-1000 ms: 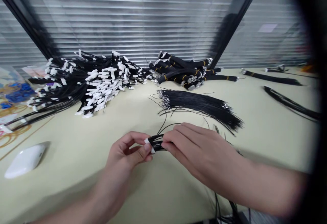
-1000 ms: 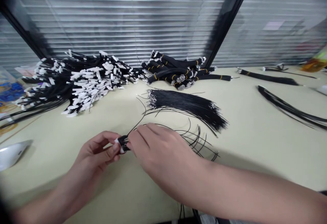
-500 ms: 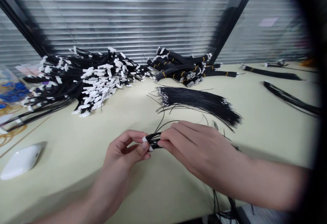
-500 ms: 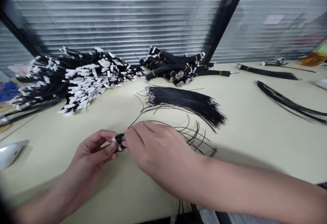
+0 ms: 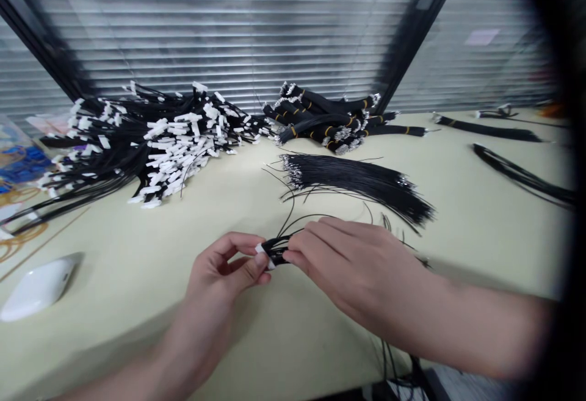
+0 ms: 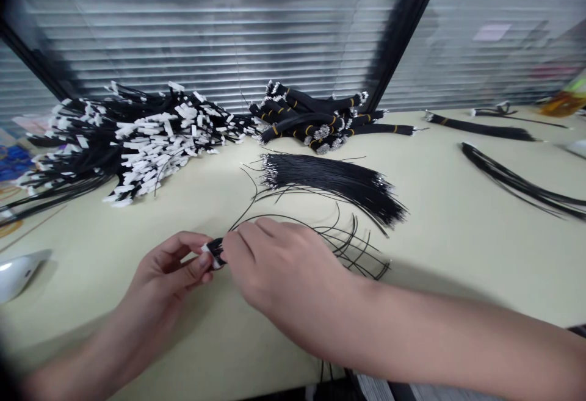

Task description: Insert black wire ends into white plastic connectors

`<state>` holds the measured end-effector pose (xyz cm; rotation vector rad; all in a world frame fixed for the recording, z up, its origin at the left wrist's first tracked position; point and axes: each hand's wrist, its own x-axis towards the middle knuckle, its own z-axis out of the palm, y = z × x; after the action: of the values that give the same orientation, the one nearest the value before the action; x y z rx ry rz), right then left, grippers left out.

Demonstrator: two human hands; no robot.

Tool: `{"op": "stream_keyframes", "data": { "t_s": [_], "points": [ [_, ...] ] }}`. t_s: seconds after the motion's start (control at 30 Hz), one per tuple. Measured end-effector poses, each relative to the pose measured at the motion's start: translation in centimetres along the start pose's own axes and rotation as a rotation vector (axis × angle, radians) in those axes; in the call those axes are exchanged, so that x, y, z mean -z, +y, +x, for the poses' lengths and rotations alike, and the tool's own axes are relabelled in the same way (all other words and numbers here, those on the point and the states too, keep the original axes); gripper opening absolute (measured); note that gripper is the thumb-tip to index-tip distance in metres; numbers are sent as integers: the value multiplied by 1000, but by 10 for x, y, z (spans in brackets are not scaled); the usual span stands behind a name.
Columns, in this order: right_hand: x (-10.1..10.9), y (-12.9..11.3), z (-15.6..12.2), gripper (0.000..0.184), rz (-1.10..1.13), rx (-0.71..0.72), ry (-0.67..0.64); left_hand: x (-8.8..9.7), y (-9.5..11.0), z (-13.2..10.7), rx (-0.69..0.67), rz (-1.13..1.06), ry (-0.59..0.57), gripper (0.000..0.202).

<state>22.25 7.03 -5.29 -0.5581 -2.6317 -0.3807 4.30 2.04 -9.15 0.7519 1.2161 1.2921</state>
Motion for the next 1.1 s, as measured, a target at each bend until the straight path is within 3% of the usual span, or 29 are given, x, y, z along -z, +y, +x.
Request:
{"op": "stream_keyframes", "data": {
  "t_s": [0.67,1.1],
  "points": [
    [-2,0,0,12,19,5,-19,-1,1,-1,1,-5,-9,11],
    [-27,2,-1,16,120,15,68,-4,1,-3,15,-65,4,10]
  ]
}}
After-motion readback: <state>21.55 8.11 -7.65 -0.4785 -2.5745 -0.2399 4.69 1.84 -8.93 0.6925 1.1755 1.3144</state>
